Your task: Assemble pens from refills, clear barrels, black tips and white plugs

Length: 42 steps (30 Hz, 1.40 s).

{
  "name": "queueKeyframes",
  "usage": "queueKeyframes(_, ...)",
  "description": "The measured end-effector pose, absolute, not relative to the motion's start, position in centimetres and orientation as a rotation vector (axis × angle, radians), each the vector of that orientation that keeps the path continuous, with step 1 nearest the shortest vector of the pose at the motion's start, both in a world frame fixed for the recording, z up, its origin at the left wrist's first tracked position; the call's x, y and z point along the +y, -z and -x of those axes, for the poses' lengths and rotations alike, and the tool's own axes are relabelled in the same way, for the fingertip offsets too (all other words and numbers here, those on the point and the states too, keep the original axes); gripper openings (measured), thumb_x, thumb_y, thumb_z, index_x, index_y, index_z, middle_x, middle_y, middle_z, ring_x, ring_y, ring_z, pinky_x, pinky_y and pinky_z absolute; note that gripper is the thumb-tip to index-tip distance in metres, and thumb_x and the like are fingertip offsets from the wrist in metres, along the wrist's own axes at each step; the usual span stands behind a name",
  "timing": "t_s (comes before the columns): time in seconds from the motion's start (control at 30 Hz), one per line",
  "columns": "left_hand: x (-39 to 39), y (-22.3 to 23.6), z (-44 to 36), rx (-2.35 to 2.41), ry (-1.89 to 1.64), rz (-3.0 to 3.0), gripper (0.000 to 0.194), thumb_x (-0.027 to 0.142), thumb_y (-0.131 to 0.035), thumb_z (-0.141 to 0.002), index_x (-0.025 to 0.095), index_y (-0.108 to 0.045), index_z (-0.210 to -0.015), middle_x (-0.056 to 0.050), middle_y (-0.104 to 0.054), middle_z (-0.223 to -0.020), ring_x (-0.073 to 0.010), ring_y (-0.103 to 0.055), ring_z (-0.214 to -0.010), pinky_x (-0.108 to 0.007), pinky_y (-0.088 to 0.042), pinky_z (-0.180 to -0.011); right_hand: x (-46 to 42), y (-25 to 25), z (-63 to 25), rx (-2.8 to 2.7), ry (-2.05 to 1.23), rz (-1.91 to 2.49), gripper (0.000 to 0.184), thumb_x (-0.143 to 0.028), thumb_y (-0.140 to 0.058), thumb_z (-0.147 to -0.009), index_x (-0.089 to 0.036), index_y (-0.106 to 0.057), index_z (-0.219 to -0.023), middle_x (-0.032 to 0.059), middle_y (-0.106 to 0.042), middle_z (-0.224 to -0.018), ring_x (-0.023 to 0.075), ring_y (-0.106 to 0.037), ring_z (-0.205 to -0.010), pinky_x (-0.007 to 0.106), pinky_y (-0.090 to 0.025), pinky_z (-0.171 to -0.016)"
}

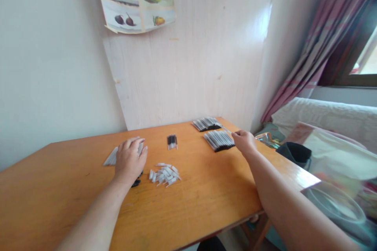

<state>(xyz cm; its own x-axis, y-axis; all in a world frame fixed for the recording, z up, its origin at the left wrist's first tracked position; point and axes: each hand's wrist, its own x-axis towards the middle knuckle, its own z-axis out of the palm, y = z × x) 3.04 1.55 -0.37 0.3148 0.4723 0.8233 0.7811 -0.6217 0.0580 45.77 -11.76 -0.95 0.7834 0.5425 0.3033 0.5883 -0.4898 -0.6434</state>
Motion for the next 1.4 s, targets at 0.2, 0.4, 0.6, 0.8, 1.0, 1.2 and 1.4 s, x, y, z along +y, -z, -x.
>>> queueKeyframes(0.2,2.0,0.5,-2.4,-1.147,1.166,2.212,0.031,0.037,-0.051,-0.087,0.017,-0.064,-0.107,-0.013,-0.063,-0.116,-0.0288,-0.055,-0.111,-0.044,-0.039,-0.102,-12.5,1.5,-45.0,-0.797,0.005,2.33,0.039,-0.044,-0.048,-0.082,-0.017,-0.075,-0.09,0.0126,-0.072,-0.092,0.0251,-0.064,-0.086,0.028,-0.042,-0.065)
queueKeyframes(0.4,1.9,0.4,-2.5,-1.177,1.145,2.226,0.033,0.039,-0.05,-0.087,0.018,-0.065,-0.107,-0.014,-0.063,-0.117,-0.0291,-0.055,-0.112,-0.045,-0.038,-0.104,-12.5,1.4,-44.5,-0.773,-0.033,2.384,0.034,-0.042,-0.048,-0.082,-0.021,-0.074,-0.088,0.0116,-0.072,-0.097,0.0264,-0.065,-0.091,0.031,-0.046,-0.07)
queueKeyframes(0.6,1.9,0.4,-2.5,-1.199,1.146,2.223,0.033,0.039,-0.049,-0.087,0.017,-0.067,-0.104,-0.015,-0.064,-0.115,-0.0298,-0.055,-0.113,-0.046,-0.037,-0.104,-12.6,1.4,-44.4,-0.81,-0.095,2.41,0.029,-0.038,-0.051,-0.078,-0.022,-0.074,-0.087,0.0126,-0.072,-0.094,0.0274,-0.067,-0.088,0.032,-0.047,-0.068)
queueKeyframes(0.8,1.9,0.5,-2.4,-1.217,1.143,2.225,0.032,0.038,-0.05,-0.087,0.017,-0.067,-0.104,-0.014,-0.064,-0.117,-0.0291,-0.055,-0.113,-0.045,-0.037,-0.104,-12.6,1.4,-44.2,-0.834,-0.125,2.436,0.029,-0.04,-0.054,-0.077,-0.021,-0.074,-0.086,0.0136,-0.072,-0.094,0.0279,-0.067,-0.09,0.032,-0.047,-0.07)
queueKeyframes(1.0,1.8,0.4,-2.4,-1.234,1.148,2.227,0.031,0.038,-0.05,-0.087,0.019,-0.067,-0.104,-0.014,-0.064,-0.117,-0.0291,-0.054,-0.114,-0.046,-0.037,-0.105,-12.7,1.5,-44.3,-0.844,-0.142,2.423,0.029,-0.039,-0.052,-0.076,-0.022,-0.074,-0.084,0.0116,-0.072,-0.091,0.0262,-0.066,-0.087,0.03,-0.045,-0.067)
queueKeyframes(1.2,1.7,0.3,-2.3,-1.243,1.184,2.223,0.03,0.038,-0.05,-0.086,0.019,-0.068,-0.102,-0.015,-0.065,-0.115,-0.0306,-0.055,-0.114,-0.048,-0.037,-0.103,-12.5,2.3,-45.2,-0.835,-0.134,2.343,0.03,-0.038,-0.048,-0.078,-0.018,-0.071,-0.076,0.0104,-0.069,-0.077,0.0213,-0.063,-0.073,0.027,-0.043,-0.062)
queueKeyframes(1.4,1.6,0.1,-2.3,-1.281,1.205,2.221,0.03,0.039,-0.05,-0.086,0.02,-0.067,-0.101,-0.014,-0.065,-0.113,-0.0304,-0.055,-0.115,-0.048,-0.037,-0.103,-12.4,2.6,-45.7,-0.831,-0.108,2.321,0.035,-0.042,-0.046,-0.079,-0.017,-0.07,-0.073,0.0089,-0.067,-0.072,0.0196,-0.059,-0.068,0.026,-0.04,-0.057)
